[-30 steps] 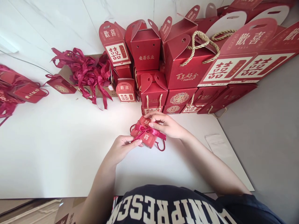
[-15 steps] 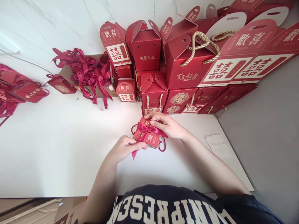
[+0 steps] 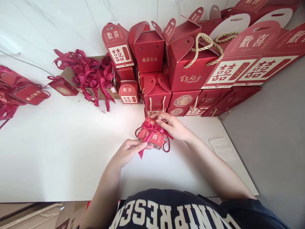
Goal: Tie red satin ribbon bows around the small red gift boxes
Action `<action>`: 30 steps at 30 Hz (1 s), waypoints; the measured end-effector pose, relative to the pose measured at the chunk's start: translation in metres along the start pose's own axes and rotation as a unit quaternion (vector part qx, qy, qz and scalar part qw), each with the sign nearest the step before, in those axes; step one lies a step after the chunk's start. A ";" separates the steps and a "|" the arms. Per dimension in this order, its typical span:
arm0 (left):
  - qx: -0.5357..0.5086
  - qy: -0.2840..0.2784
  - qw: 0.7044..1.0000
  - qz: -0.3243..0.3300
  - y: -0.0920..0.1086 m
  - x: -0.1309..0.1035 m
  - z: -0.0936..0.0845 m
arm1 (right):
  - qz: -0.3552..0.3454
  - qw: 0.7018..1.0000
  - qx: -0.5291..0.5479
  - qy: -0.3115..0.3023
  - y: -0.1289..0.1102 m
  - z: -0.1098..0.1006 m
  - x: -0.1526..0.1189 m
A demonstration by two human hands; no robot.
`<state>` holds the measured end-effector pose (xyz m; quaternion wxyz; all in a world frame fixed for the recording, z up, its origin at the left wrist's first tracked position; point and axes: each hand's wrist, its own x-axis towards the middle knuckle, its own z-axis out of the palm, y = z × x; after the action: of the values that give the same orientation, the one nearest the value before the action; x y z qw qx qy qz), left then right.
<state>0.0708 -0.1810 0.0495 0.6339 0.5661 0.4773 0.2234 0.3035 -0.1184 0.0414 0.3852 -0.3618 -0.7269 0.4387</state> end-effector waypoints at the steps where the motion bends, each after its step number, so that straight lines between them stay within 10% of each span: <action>1: 0.000 0.003 1.000 0.006 0.000 0.001 0.000 | 0.000 1.000 -0.003 0.001 0.000 0.000 0.000; 22: 0.037 -0.032 0.999 -0.005 -0.004 0.006 -0.008 | -0.015 1.000 0.005 -0.006 0.004 0.002 0.001; 27: 0.176 -0.093 0.978 -0.066 0.009 -0.005 -0.019 | -0.023 0.999 0.016 -0.030 0.000 0.000 0.001; 30: 0.268 -0.024 0.960 -0.082 0.027 -0.020 -0.030 | -0.016 0.998 0.023 -0.050 -0.005 -0.004 0.000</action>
<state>0.0433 -0.1756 0.0851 0.4864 0.6793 0.5492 0.0211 0.3058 -0.1189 0.0466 0.3640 -0.3187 -0.7405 0.4665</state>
